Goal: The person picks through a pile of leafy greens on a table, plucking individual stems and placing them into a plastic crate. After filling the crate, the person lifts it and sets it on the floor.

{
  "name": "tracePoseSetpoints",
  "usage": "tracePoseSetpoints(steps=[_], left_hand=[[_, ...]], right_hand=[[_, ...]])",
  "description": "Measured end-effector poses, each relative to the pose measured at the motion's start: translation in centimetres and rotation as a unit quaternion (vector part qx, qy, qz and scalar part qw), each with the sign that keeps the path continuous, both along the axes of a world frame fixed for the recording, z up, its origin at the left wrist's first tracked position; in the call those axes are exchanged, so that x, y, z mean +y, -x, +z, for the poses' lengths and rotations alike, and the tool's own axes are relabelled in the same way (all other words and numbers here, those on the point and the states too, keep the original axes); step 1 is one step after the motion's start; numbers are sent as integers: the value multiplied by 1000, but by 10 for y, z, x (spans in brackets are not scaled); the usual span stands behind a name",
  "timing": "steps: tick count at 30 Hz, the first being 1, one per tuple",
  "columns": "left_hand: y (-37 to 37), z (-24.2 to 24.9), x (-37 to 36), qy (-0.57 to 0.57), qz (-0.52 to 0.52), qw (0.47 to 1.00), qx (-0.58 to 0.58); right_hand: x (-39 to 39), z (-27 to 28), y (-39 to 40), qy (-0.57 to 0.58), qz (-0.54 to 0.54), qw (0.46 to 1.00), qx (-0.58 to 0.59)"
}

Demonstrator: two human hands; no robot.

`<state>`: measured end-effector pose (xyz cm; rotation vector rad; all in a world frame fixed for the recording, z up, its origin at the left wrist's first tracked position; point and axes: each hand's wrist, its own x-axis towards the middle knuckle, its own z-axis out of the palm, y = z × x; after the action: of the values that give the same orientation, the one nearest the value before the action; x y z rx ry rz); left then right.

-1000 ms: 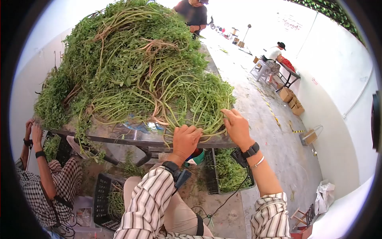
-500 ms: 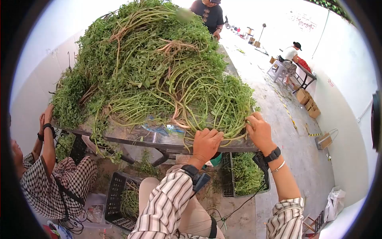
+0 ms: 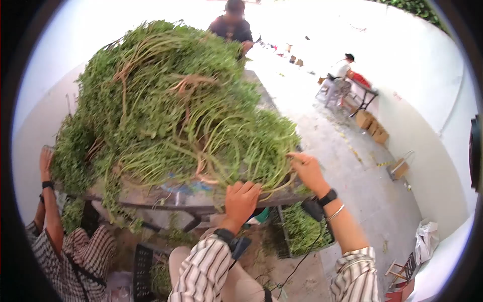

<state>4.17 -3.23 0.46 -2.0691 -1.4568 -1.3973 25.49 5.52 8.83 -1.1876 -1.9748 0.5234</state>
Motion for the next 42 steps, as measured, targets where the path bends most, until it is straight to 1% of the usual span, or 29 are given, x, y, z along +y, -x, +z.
tracePoseSetpoints(steps=[1, 2, 4, 5, 6, 7, 8, 10, 14, 16, 17, 18, 19, 20, 21, 22, 24, 26, 27, 30, 32, 33, 34, 36, 38, 39, 40, 41, 42], left_hand=[[0, 1, -1, -5, 13, 1000, 9], [4, -2, -7, 18, 23, 1000, 9], [2, 3, -1, 9, 7, 1000, 16], [1, 6, -4, 18, 20, 999, 31], [1, 6, -2, 14, 18, 999, 30], [1, 4, -1, 19, 12, 999, 25], [2, 3, -1, 23, 7, 999, 21], [2, 2, -2, 27, 7, 999, 20], [2, 3, -1, 32, 7, 999, 26], [3, 2, 1, 23, 11, 999, 32], [2, 0, 0, 19, 13, 999, 37], [2, 1, -1, 17, 13, 999, 37], [2, 4, -3, 29, 11, 999, 34], [2, 6, -3, 39, 8, 999, 32], [2, 6, -3, 36, 6, 999, 33], [2, 5, -3, 36, 7, 999, 33], [2, 5, -2, 34, 7, 999, 33], [1, 5, -2, 23, 14, 999, 37], [2, 5, -2, 23, 13, 999, 37], [1, 5, -1, 18, 9, 999, 30], [1, 5, -3, 28, 18, 999, 35], [1, 5, -3, 28, 16, 999, 35], [1, 4, -1, 21, 14, 999, 30], [1, 3, -1, 15, 10, 1000, 21], [1, 4, -2, 19, 5, 1000, 15], [2, 5, -2, 19, 5, 1000, 10], [2, 5, -2, 18, 7, 1000, 13], [2, 4, -2, 16, 8, 1000, 18], [1, 4, -3, 17, 6, 1000, 17]], right_hand=[[1, 0, 0, 8, 1, 1000, -4], [1, 4, 3, 92, 8, 993, 70], [10, -1, 4, 13, 25, 996, 87], [9, -1, 0, 13, 23, 996, 84], [1, 12, 3, 135, 10, 979, 153], [-4, 18, 6, 257, -2, 941, 219], [-4, 17, 8, 257, -3, 941, 219], [0, 17, 10, 234, -16, 930, 282], [12, 22, 9, 219, -11, 937, 272], [19, 28, 18, 95, -26, 974, 205], [19, 32, 21, 92, -23, 974, 204], [15, 41, 25, 42, -20, 997, 68], [12, 46, 27, -8, -18, 997, -69], [17, 42, 28, -11, -19, 997, -68], [22, 37, 32, -57, -38, 984, -164], [26, 35, 33, -103, -57, 959, -257], [30, 33, 32, -98, -55, 960, -257], [38, 30, 32, -120, -61, 946, -294], [41, 28, 31, -119, -61, 946, -295], [50, 27, 22, -168, -104, 942, -269], [57, 31, 5, -221, -173, 946, -160], [53, 40, -3, -251, -154, 946, -133], [40, 50, -6, -252, -156, 946, -134], [5, 60, -15, -136, -93, 983, -84], [-29, 47, -29, -78, -45, 991, -96], [-44, 36, -40, -1, 32, 994, -101], [-59, 24, -49, 79, 107, 986, -104], [-74, 16, -52, 80, 105, 985, -107], [-88, 11, -53, 104, 102, 978, -149]])
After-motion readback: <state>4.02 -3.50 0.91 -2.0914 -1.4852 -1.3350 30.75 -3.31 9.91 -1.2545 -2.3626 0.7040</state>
